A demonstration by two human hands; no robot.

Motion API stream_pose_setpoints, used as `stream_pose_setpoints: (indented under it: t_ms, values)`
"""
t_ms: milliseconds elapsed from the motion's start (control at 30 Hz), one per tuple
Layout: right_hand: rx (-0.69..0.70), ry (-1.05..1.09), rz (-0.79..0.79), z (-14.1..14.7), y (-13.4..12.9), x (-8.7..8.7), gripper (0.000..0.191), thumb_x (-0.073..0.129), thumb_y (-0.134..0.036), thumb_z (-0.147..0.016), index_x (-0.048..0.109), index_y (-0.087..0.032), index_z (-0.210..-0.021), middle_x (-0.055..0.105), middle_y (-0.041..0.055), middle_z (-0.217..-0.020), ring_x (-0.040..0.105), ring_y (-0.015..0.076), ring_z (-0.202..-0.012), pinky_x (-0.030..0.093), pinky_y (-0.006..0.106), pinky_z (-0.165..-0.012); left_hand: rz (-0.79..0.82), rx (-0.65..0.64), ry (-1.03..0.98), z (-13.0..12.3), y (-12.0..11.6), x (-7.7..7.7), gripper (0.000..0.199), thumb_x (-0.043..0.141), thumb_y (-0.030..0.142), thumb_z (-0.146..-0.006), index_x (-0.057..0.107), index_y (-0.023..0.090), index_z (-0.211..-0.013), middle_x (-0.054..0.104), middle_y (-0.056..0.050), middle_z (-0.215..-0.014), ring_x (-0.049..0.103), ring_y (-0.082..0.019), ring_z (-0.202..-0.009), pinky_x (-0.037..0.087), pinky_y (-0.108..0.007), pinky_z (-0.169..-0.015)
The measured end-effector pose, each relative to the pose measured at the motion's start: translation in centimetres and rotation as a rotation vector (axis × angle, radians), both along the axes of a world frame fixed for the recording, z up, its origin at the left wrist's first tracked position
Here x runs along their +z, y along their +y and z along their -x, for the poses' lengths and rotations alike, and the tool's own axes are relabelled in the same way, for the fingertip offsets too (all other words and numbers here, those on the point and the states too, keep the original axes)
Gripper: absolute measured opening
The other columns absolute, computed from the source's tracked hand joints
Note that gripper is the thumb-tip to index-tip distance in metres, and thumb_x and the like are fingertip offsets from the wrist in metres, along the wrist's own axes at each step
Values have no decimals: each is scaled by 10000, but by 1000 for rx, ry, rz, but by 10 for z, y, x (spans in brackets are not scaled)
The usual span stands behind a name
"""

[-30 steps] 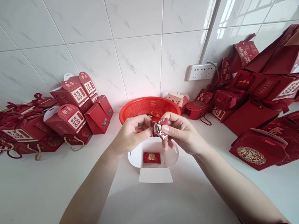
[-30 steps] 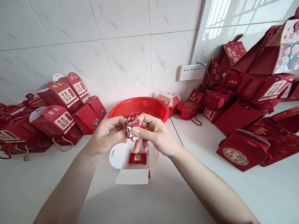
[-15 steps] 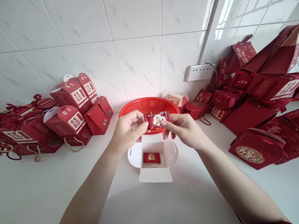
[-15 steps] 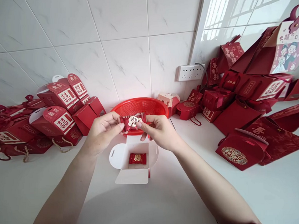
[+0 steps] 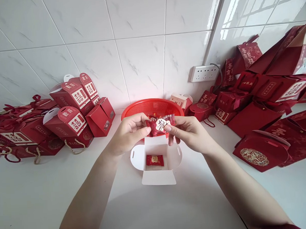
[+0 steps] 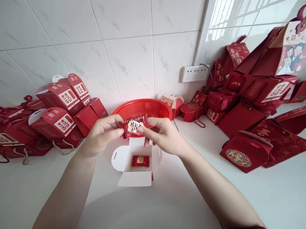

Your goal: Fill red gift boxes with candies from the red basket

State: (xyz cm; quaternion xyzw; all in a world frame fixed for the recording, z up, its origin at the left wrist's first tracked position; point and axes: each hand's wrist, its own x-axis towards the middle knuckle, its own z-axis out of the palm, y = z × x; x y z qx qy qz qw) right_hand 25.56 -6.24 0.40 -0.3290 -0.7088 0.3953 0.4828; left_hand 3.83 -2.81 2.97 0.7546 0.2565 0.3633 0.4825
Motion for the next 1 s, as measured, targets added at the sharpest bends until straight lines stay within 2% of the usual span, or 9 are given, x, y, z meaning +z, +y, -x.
stream_pose_setpoints:
  t_ms: [100, 200, 367, 467, 567, 667, 833, 1000]
  values:
    - [-77, -120, -4, -9, 2, 3, 248, 645, -411, -905, 660, -167, -862, 639, 16, -772, 633, 122, -615, 471, 235, -530, -64, 41, 218, 4, -3, 4, 111, 605, 286, -887, 637, 185, -920, 682, -44, -939, 641, -173, -878, 501, -296, -781]
    - [-123, -235, 3, -19, 2, 6, 214, 635, -393, -908, 639, -181, -878, 630, 6, -768, 634, 126, -612, 441, 228, -491, -107, 41, 481, 7, -3, 4, 215, 615, 387, -874, 642, 213, -997, 684, -58, -1004, 648, -204, -914, 500, -310, -757]
    - [6, -457, 60, -15, -1, 5, 94, 569, -303, -929, 606, -216, -918, 665, -14, -763, 630, 123, -571, 472, 242, -536, -179, 129, 727, 7, 5, -5, 278, 596, 465, -852, 623, 223, -987, 667, -65, -1019, 648, -226, -864, 467, -304, -654]
    - [28, -602, 54, -7, 0, 0, 111, 535, -265, -928, 622, -240, -992, 706, -7, -835, 640, 134, -630, 463, 246, -566, -201, 159, 787, 8, 9, -8, 280, 552, 476, -874, 613, 232, -997, 671, -61, -1017, 649, -231, -877, 456, -303, -658]
    - [-148, -728, -49, -4, 4, -6, 169, 517, -234, -921, 638, -249, -1038, 717, 10, -978, 650, 159, -769, 441, 257, -627, -201, 170, 818, 11, 10, -9, 314, 553, 514, -864, 616, 235, -994, 675, -59, -1007, 646, -234, -900, 448, -291, -667]
    - [-271, -836, -101, -10, 7, -7, 192, 481, -231, -936, 649, -249, -1026, 715, 15, -916, 638, 173, -769, 407, 266, -634, -173, 180, 856, 17, 13, -10, 342, 584, 527, -829, 624, 240, -1010, 677, -56, -1011, 641, -236, -907, 429, -275, -650]
    - [-288, -963, -117, -19, 4, -2, 204, 452, -257, -954, 655, -243, -967, 699, 34, -869, 609, 177, -718, 347, 270, -592, -53, 149, 882, 27, 18, -11, 328, 625, 504, -770, 647, 231, -950, 689, -48, -905, 640, -223, -794, 404, -263, -606]
    - [-371, -1088, -92, -24, 0, 2, 271, 380, -302, -978, 598, -221, -838, 615, 13, -672, 491, 147, -536, 248, 286, -504, -67, 128, 878, 31, 17, -8, 303, 612, 502, -769, 659, 236, -906, 708, -44, -850, 638, -225, -754, 406, -269, -622]
